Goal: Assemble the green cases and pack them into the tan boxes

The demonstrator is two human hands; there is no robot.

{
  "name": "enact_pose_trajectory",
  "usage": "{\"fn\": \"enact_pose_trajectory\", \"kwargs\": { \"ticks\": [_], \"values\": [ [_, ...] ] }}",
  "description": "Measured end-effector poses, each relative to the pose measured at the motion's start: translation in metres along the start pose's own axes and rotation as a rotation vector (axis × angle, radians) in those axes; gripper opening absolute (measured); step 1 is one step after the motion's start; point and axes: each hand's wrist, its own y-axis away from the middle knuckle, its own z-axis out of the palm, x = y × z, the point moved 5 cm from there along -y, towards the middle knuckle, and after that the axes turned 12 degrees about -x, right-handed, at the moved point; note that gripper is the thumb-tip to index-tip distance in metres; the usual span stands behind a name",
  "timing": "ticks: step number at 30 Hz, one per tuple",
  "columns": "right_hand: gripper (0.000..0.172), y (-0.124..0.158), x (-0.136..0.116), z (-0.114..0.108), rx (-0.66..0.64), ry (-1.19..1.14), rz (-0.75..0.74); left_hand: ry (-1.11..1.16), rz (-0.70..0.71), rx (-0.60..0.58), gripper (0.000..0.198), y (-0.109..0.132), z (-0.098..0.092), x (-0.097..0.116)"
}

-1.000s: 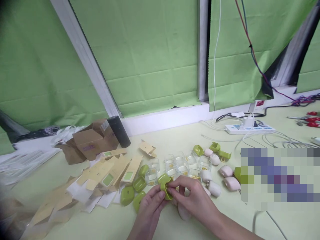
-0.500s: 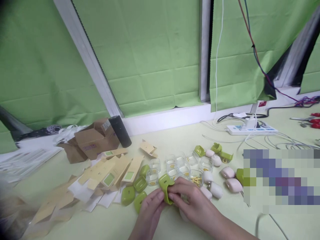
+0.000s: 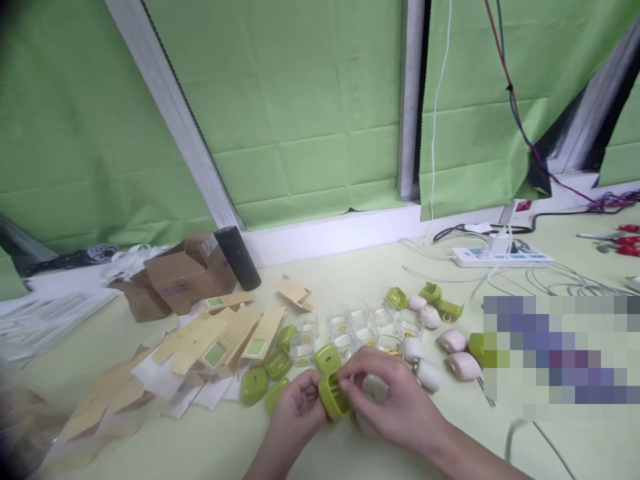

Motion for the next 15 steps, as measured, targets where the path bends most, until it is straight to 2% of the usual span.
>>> {"fn": "enact_pose_trajectory", "kwargs": {
  "ticks": [1, 2, 4, 5, 7, 9, 12, 15],
  "values": [
    [0.019, 0.001, 0.001, -0.002, 0.016, -0.015, 0.032, -0.016, 0.010, -0.007, 0.023, 0.001, 0.001, 0.003],
    [0.035, 0.002, 0.003, -0.003, 0.004, -0.027, 0.073, -0.043, 0.018, -0.022, 0.020, 0.002, 0.002, 0.005],
    [0.057, 0.002, 0.006, 0.000, -0.106, -0.042, 0.140, -0.145, 0.035, -0.064, 0.012, 0.004, 0.004, 0.011],
    [0.058, 0.001, 0.006, 0.003, -0.168, -0.043, 0.155, -0.226, 0.055, -0.079, 0.010, 0.006, 0.004, 0.014],
    [0.046, -0.001, 0.003, 0.004, -0.221, -0.019, 0.145, -0.416, 0.125, -0.087, 0.011, 0.008, 0.005, 0.021],
    [0.044, -0.002, -0.001, 0.002, -0.192, 0.019, 0.122, -0.544, 0.195, -0.089, 0.015, 0.008, 0.005, 0.026],
    [0.044, -0.002, -0.004, 0.000, -0.160, 0.054, 0.076, -0.597, 0.216, -0.123, 0.017, 0.007, 0.007, 0.027],
    [0.045, 0.003, 0.010, -0.021, -0.062, 0.072, 0.112, -0.718, 0.225, -0.096, 0.011, 0.008, 0.005, 0.034]
  ]
}}
